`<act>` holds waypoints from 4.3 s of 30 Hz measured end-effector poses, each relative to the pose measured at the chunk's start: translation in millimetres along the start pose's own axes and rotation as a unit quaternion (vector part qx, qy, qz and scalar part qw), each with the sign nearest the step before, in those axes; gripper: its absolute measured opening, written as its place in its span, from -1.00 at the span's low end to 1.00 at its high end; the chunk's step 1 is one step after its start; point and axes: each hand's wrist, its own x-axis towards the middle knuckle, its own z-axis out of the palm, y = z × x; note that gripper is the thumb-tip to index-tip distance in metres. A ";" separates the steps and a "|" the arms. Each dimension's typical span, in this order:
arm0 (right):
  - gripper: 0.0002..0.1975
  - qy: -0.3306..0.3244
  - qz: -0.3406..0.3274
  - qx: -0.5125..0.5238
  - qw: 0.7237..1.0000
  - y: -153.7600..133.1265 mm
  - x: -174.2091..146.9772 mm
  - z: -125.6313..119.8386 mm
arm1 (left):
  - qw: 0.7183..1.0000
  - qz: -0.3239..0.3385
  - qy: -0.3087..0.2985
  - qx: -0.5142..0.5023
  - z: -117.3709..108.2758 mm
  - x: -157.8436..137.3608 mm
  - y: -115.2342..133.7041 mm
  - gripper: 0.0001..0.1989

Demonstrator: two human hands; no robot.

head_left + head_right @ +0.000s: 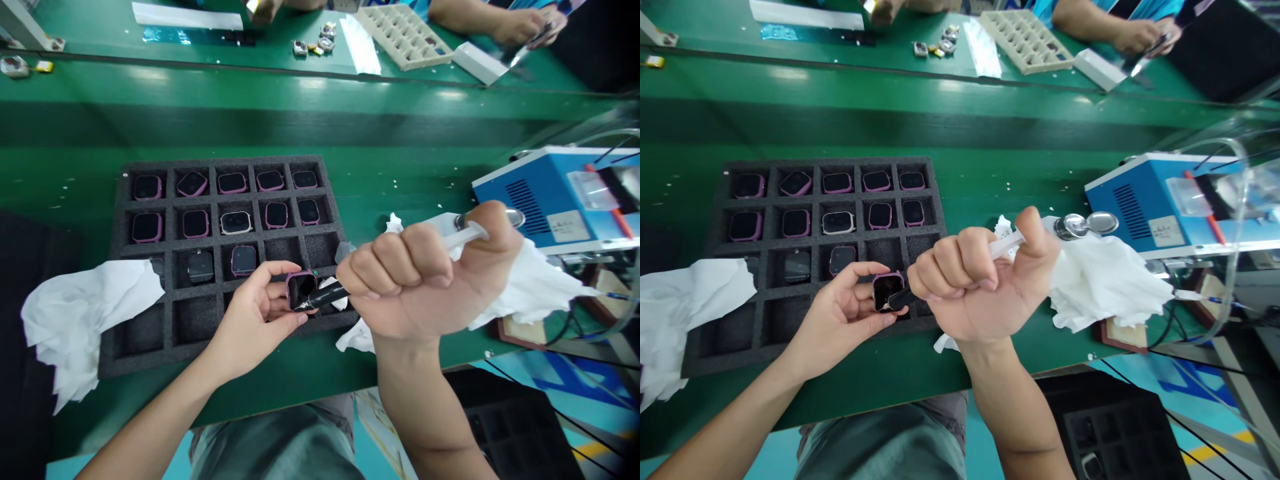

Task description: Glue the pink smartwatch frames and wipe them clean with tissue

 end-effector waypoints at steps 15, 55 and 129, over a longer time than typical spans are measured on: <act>-0.30 0.009 0.012 0.003 1.000 -1.9 -0.7 0.5 | 1.000 -0.006 0.000 -0.009 -0.4 1.0 -0.1 -0.51; -0.39 0.353 -0.221 0.127 0.901 -50.9 -23.8 4.7 | 0.999 -0.022 0.002 -0.024 -5.8 0.5 2.9 -0.47; -0.29 0.459 -0.248 -0.376 0.766 -16.3 -32.7 -77.4 | 0.989 0.068 0.129 0.026 2.3 -5.6 9.9 -0.70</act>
